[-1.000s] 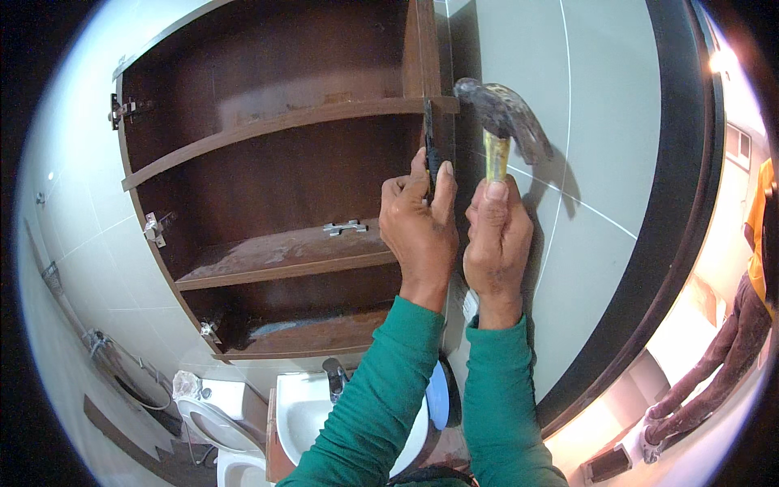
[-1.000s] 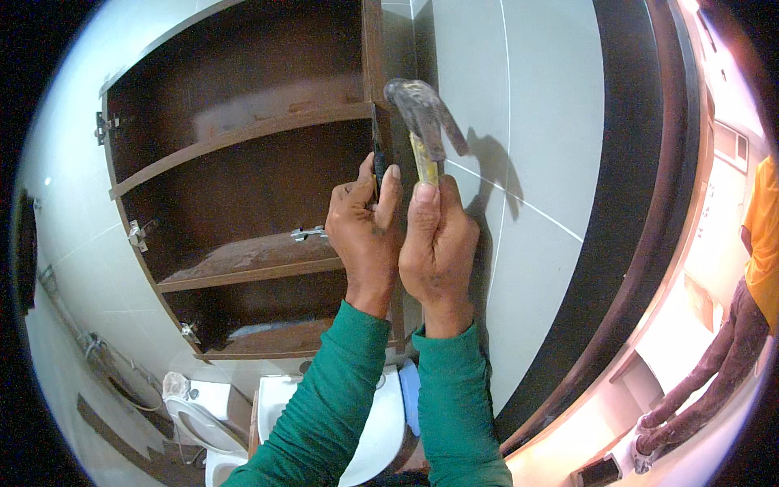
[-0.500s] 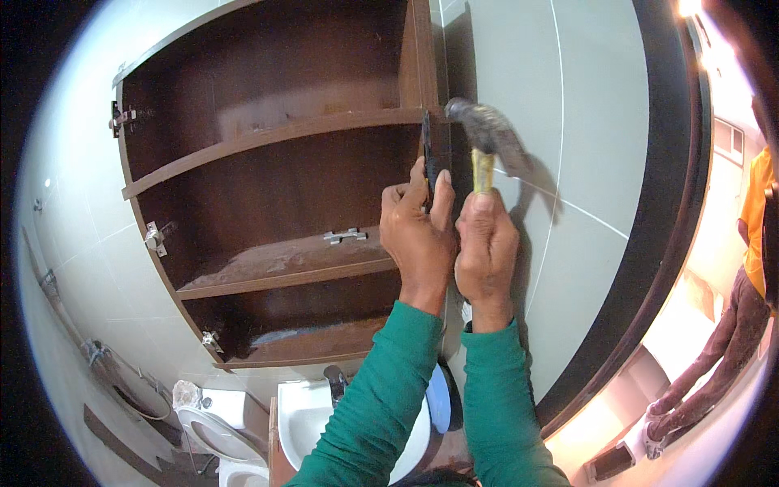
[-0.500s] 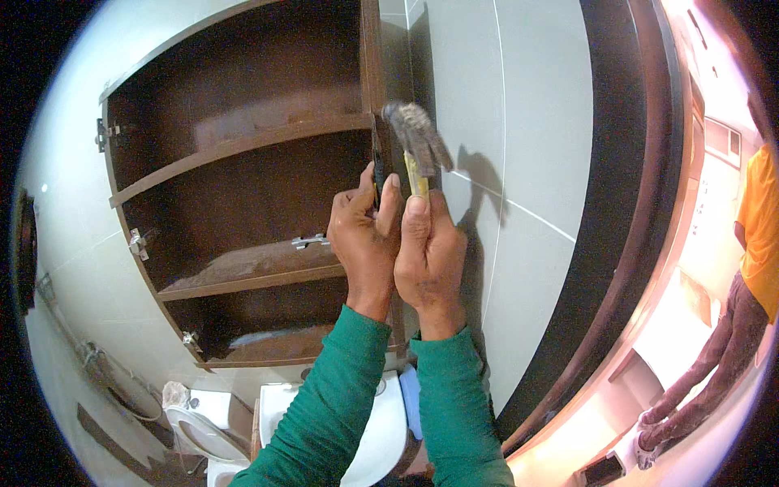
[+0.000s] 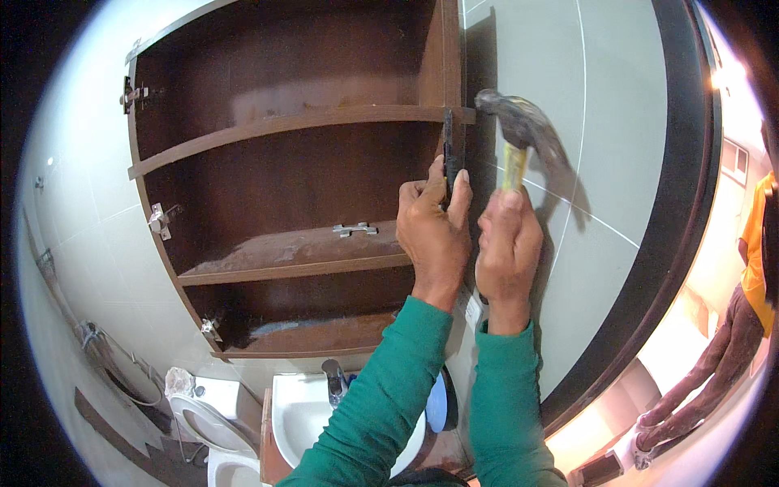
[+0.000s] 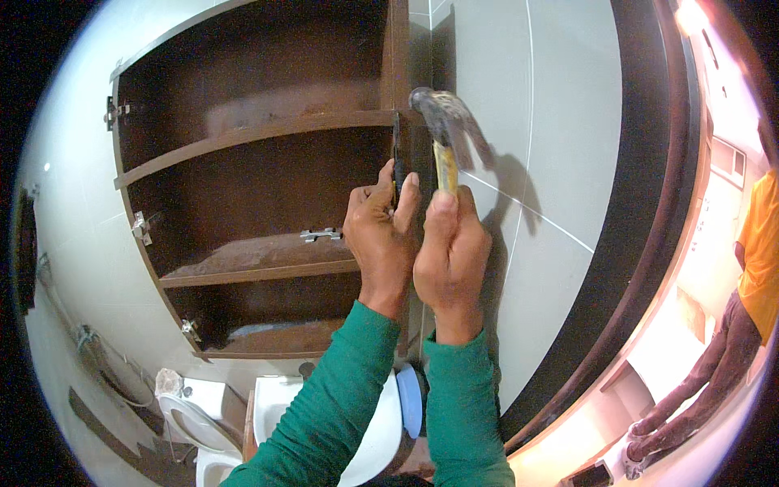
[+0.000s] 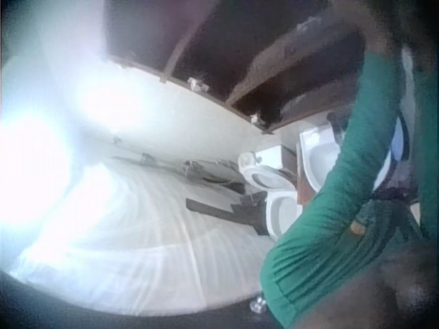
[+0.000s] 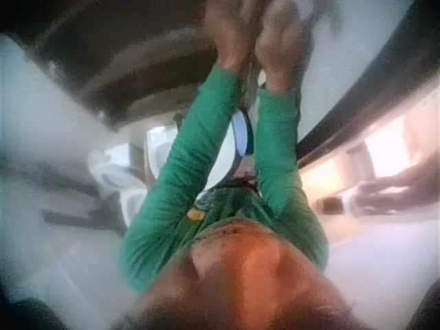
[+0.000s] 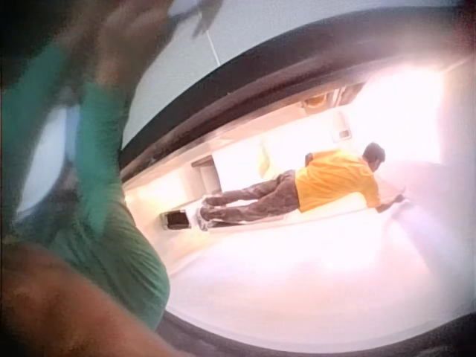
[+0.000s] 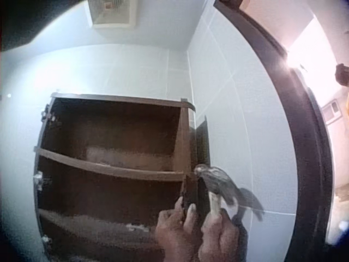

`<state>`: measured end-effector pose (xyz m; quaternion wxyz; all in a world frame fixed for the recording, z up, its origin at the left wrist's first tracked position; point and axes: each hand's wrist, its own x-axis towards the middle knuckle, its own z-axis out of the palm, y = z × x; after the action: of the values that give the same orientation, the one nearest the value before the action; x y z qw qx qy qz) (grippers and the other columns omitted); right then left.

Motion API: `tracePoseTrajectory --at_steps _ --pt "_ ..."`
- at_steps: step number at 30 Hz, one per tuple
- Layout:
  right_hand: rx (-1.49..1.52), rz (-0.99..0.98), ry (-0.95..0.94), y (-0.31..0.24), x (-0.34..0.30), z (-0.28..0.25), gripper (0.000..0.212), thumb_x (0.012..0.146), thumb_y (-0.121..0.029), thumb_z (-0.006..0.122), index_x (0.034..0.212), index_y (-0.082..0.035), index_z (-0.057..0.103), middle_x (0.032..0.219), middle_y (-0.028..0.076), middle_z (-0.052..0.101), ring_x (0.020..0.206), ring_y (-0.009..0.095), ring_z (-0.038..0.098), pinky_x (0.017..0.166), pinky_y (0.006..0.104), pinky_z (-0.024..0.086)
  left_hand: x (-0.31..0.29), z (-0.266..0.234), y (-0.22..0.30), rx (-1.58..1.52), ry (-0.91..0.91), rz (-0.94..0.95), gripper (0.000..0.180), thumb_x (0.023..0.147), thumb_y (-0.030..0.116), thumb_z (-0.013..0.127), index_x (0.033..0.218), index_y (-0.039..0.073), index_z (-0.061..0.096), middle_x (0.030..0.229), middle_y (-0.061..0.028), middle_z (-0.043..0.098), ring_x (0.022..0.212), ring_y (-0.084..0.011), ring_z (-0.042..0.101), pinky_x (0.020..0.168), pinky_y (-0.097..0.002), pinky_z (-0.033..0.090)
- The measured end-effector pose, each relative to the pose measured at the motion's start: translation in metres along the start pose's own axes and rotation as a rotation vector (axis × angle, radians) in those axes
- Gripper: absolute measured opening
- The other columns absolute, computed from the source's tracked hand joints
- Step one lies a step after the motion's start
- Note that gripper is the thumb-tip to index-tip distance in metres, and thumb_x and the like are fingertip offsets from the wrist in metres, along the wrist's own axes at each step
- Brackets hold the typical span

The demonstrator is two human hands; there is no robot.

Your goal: The person uses a hammer and a utility knife to pry and separate the wooden frame of a wall-mounted bathroom cabinet. They repeatedly tap the knife into the seams and pull at the wood to loosen the structure.

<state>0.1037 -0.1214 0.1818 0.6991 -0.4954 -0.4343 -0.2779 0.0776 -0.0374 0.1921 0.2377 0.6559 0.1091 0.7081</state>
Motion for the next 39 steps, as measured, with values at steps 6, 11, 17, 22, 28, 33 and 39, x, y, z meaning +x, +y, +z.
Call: tracePoseTrajectory --at_steps 6,11,17,22,28,33,39 --pt "-0.042 0.167 -0.053 -0.007 0.005 -0.004 0.047 0.114 -0.038 0.041 0.106 0.002 0.064 0.081 0.024 0.066 0.074 0.043 0.066 0.069 0.0487 0.051 -0.001 0.0 -0.002 -0.019 0.03 0.01 0.038 0.098 0.033 0.074 0.129 0.009 0.075 0.091 -0.0179 0.065 0.082 -0.0339 0.066 0.072 -0.0455 0.054" --pt "-0.125 0.088 -0.067 -0.009 0.013 0.004 0.046 0.114 -0.039 0.043 0.101 0.001 0.062 0.074 0.011 0.057 0.067 0.021 0.056 0.064 0.04 0.047 -0.001 -0.001 -0.004 -0.031 0.017 0.01 0.039 0.099 0.034 0.073 0.129 0.01 0.075 0.091 -0.0177 0.065 0.083 -0.0346 0.066 0.073 -0.0466 0.053" --pt "0.183 0.223 -0.026 -0.034 0.004 -0.012 0.048 0.114 -0.045 0.042 0.09 -0.006 0.054 0.073 -0.002 0.045 0.066 0.011 0.043 0.06 0.0308 0.04 -0.001 -0.004 -0.001 0.001 0.024 0.01 0.039 0.097 0.031 0.076 0.128 0.008 0.075 0.087 -0.0162 0.066 0.081 -0.0314 0.064 0.072 -0.0438 0.053" --pt "-0.014 0.04 0.003 -0.021 0.034 -0.004 0.03 0.108 -0.033 0.057 0.107 -0.003 0.063 0.088 0.009 0.062 0.081 0.021 0.06 0.076 0.0358 0.05 0.002 -0.004 -0.014 -0.103 0.046 0.085 0.037 0.095 0.027 0.08 0.126 0.007 0.077 0.08 -0.013 0.063 0.074 -0.024 0.059 0.068 -0.0381 0.05" --pt "-0.293 -0.242 -0.03 0.018 0.091 0.026 0.044 0.103 -0.016 0.064 0.146 -0.014 0.062 0.086 0.003 0.064 0.069 0.011 0.061 0.058 0.0294 0.054 0.01 -0.052 -0.018 -0.025 -0.147 0.048 0.035 0.093 0.024 0.078 0.125 0.011 0.076 0.081 -0.0147 0.064 0.077 -0.0276 0.061 0.071 -0.0416 0.05" --pt "-0.009 0.265 -0.171 -0.011 0.097 0.022 0.035 0.098 -0.013 0.068 0.133 -0.008 0.068 0.108 0.023 0.074 0.101 0.038 0.072 0.093 0.0463 0.055 -0.045 -0.118 -0.004 -0.059 -0.139 -0.019 0.038 0.089 0.014 0.081 0.125 0.006 0.077 0.081 -0.0071 0.062 0.075 -0.0169 0.057 0.068 -0.0323 0.048" --pt "-0.281 -0.081 -0.032 -0.008 0.105 0.03 0.022 0.096 -0.012 0.072 0.116 -0.004 0.072 0.097 0.021 0.075 0.091 0.037 0.073 0.086 0.0441 0.055 -0.066 -0.189 -0.013 -0.028 -0.137 -0.021 0.038 0.089 0.006 0.081 0.127 0.0 0.075 0.09 -0.0013 0.062 0.081 -0.0106 0.055 0.073 -0.0257 0.046"
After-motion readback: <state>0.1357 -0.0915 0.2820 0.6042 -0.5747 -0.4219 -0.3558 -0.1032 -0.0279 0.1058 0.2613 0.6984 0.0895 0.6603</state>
